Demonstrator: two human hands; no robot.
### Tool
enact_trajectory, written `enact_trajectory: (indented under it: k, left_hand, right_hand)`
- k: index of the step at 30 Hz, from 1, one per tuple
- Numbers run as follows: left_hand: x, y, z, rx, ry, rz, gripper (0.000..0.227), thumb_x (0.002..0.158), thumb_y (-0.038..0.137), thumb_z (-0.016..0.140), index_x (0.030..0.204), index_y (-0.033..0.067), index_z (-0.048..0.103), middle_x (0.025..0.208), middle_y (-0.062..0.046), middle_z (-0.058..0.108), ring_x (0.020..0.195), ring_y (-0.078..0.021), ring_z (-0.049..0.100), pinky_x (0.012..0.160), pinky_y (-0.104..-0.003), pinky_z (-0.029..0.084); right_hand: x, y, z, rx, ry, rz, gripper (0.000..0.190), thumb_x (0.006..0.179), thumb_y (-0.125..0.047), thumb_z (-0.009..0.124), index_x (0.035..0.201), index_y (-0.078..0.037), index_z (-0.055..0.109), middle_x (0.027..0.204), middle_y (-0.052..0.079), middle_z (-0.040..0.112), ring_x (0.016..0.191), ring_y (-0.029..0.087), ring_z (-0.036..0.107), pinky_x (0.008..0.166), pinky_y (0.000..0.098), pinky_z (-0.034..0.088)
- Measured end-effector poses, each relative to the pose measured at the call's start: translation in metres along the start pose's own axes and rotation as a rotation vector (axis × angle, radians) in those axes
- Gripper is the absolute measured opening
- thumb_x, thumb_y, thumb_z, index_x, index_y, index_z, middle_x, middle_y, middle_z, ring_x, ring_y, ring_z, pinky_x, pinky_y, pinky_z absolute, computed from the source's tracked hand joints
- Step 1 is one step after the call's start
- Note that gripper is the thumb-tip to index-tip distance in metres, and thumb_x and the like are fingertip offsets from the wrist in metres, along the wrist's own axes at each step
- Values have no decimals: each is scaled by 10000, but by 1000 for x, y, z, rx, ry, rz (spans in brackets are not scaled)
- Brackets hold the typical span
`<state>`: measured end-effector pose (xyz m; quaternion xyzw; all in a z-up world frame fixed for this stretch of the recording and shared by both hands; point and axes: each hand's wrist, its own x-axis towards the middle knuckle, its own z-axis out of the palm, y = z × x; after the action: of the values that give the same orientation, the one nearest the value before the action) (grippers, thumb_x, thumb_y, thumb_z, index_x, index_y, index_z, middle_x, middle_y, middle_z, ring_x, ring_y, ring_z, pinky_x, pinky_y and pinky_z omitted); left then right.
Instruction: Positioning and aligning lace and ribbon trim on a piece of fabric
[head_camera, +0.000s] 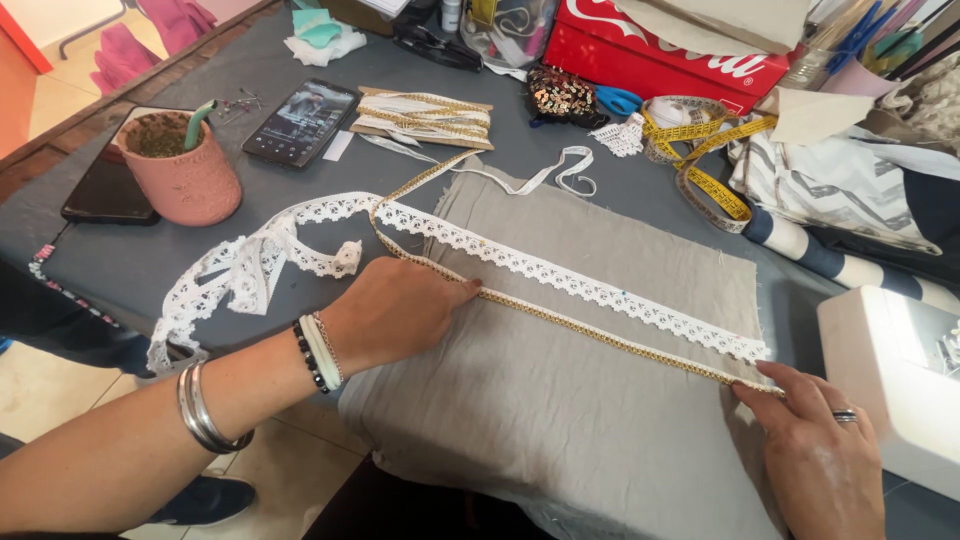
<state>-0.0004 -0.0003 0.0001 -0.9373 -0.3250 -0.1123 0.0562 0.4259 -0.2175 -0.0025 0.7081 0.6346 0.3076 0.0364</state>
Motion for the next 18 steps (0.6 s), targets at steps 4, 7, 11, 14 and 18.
enact_trajectory:
  k: [4,7,11,14,18]
  left_hand:
    - [-2,0,0,-18,9,12,512,873,157,518,1349,252,682,682,-24,711,649,-298,695,468,-453,466]
    - [-1,0,-7,-55,10,18,495,855,146,520,1304,240,703,715,-54,721,693,-318,702,499,-467,480]
    - [5,0,-20,-70,-76,-25,171,820,155,538,916,204,671,708,-77,696,670,-347,689,495,-487,476]
    - [11,-10,-26,-121,47,-13,145,912,185,500,823,165,613,701,-31,687,680,-303,686,538,-471,488]
    - [20,-30,-21,-143,12,-66,204,885,282,623,726,164,570,710,-18,687,717,-287,680,550,-457,470]
  right_hand:
    - [2,-1,-4,27,-40,2,445,860,-87,684,1159,-410,748,1421,-145,628,1288,159,639,1025,391,581]
    - [3,1,0,38,-67,7,450,865,-80,665,1172,-402,731,1436,-129,623,1311,180,634,995,412,598]
    - [4,1,1,14,17,-3,469,892,-78,585,1301,-298,652,1475,-92,611,1251,155,671,845,363,646]
    - [4,18,23,45,142,-66,492,949,-166,601,1436,-239,618,1503,-56,632,1165,162,718,927,321,621]
    - [-4,50,85,-54,69,-198,484,909,-352,590,1392,-316,602,1481,-105,605,1140,87,706,919,276,632]
